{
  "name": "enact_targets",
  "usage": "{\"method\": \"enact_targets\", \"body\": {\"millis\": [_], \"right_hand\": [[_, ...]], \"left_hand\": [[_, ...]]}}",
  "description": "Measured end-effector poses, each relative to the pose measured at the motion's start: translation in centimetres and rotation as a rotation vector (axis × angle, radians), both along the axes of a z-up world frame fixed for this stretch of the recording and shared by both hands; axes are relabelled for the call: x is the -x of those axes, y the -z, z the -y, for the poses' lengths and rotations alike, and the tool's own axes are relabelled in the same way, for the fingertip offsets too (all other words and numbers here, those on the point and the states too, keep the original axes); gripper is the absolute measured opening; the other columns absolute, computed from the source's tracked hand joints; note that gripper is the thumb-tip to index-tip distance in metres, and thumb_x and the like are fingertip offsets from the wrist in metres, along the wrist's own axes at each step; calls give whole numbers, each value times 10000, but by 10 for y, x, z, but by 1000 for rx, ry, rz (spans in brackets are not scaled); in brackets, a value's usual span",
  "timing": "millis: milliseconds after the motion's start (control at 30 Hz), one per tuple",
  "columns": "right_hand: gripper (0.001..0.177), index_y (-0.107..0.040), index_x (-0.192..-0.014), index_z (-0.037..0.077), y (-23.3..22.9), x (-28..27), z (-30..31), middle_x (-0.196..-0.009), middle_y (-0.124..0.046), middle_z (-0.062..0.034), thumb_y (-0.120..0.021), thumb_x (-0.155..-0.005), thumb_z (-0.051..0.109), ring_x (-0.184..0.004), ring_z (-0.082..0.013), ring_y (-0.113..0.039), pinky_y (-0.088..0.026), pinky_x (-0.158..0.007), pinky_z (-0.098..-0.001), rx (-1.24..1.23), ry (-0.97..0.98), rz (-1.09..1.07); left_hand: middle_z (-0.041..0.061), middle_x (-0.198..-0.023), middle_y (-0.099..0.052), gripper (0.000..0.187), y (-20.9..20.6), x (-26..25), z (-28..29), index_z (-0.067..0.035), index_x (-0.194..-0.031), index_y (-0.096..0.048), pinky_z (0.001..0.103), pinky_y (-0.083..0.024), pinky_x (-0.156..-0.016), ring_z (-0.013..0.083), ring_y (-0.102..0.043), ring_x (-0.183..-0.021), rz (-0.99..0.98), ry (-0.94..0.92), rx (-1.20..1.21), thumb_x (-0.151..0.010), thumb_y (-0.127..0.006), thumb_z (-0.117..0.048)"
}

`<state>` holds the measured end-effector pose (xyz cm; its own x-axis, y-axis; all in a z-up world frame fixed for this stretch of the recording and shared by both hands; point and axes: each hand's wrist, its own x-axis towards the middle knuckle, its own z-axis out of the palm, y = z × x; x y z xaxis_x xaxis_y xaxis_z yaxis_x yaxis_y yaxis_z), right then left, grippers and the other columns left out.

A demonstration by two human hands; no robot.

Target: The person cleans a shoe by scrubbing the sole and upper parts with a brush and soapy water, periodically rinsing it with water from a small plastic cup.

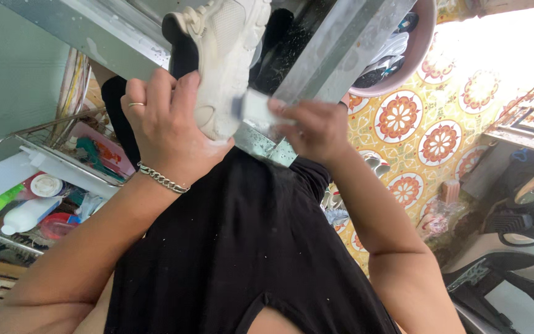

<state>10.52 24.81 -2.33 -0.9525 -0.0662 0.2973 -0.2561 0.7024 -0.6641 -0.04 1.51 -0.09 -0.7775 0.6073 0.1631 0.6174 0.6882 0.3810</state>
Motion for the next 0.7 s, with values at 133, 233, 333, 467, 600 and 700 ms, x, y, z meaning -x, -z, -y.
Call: {"method": "enact_targets", "body": {"millis": [133, 233, 333, 467, 600, 700], "right_hand": [[402, -784, -1171, 153, -2, -10, 9, -603, -547, -65, -914, -793, 191, -481, -240, -540, -416, -461, -409, -85, -37, 42], [417, -737, -1230, 139, 3, -5, -3, -735, -623, -63, -881, -841, 172, -591, -237, -604, -468, -537, -380, -31, 0, 10], [418, -717, -1244, 148, 4, -9, -2, -809, -670, -60, -844, -846, 143, -654, -233, -642, -492, -580, -362, -22, 34, 33], [383, -769, -1169, 168, 5, -16, 6, -644, -601, -36, -888, -805, 165, -525, -226, -584, -437, -493, -381, -14, -91, 21], [420, -737, -1234, 151, 10, -11, -11, -726, -641, -51, -887, -842, 176, -578, -216, -607, -455, -538, -361, -54, 111, 100], [425, -735, -1247, 161, 12, -16, -11, -729, -640, -44, -887, -850, 176, -575, -212, -604, -455, -545, -356, -49, 130, 104]], "left_hand": [[111, -1123, -484, 749, 0, -4, -4, -46, -1226, -603, 462, -338, -952, 323, -433, -1078, -23, -5, -10, -728, -957, -481], [114, -1117, -489, 741, 1, -6, -5, -43, -1247, -604, 467, -350, -967, 327, -443, -1077, -23, 12, 13, -736, -941, -462], [129, -1146, -495, 805, 1, -6, -4, -28, -1267, -609, 472, -357, -936, 346, -453, -1068, 11, -13, 34, -682, -935, -475], [127, -1140, -470, 805, -2, -9, -7, -2, -1266, -593, 471, -357, -940, 344, -444, -1066, -21, -11, 12, -774, -974, -513], [170, -1046, -569, 997, -13, -5, -1, 13, -1286, -623, 483, -410, -876, 365, -539, -972, 26, 46, 64, -517, -992, -503], [141, -1057, -706, 834, -16, 22, 16, 14, -1243, -654, 442, -505, -879, 296, -687, -953, 337, 194, -56, -608, -998, -403]]}}
